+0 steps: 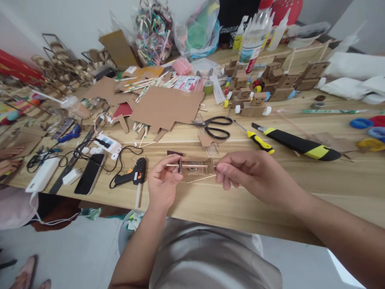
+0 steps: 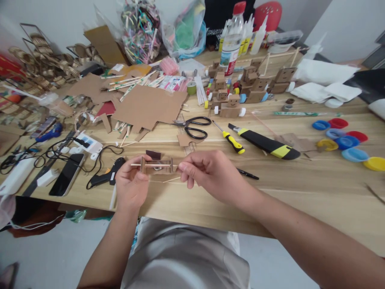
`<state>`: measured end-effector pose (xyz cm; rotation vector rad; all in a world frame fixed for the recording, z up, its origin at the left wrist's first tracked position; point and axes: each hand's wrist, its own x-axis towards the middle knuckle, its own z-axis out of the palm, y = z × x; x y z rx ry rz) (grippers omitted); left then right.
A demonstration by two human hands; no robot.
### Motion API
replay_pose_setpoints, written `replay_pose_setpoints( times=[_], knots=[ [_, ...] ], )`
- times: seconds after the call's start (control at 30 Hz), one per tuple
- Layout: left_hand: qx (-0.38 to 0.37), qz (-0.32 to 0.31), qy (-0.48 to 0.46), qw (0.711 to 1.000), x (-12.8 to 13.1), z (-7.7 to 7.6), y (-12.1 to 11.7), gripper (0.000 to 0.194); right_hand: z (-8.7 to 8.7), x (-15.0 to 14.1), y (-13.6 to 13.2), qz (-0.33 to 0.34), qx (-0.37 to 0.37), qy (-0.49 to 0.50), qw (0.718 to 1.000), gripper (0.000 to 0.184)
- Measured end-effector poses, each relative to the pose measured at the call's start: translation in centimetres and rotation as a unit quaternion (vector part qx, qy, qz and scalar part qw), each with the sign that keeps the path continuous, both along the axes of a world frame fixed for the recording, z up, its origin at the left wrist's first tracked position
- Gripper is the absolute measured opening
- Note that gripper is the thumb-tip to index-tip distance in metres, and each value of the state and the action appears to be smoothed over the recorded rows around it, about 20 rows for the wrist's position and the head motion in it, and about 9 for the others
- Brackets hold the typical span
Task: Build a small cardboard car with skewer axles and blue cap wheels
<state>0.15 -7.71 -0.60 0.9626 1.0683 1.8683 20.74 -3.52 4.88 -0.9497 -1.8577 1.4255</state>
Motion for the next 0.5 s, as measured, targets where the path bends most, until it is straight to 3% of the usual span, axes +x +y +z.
replay_pose_setpoints(
  times=[0.27,0.5],
  knots=[
    [0.012,0.019,0.010,1.000,-0.32,0.17,0.02,0.043,-0.12,0.00,-0.28,-0.026,0.021,-0.008,0.999,0.069],
    [0.024,-0.013,0.003,1.000,0.10,0.23,0.06,0.039,-0.26,0.11,-0.39,0.014,0.051,-0.024,0.998,0.064]
  ],
)
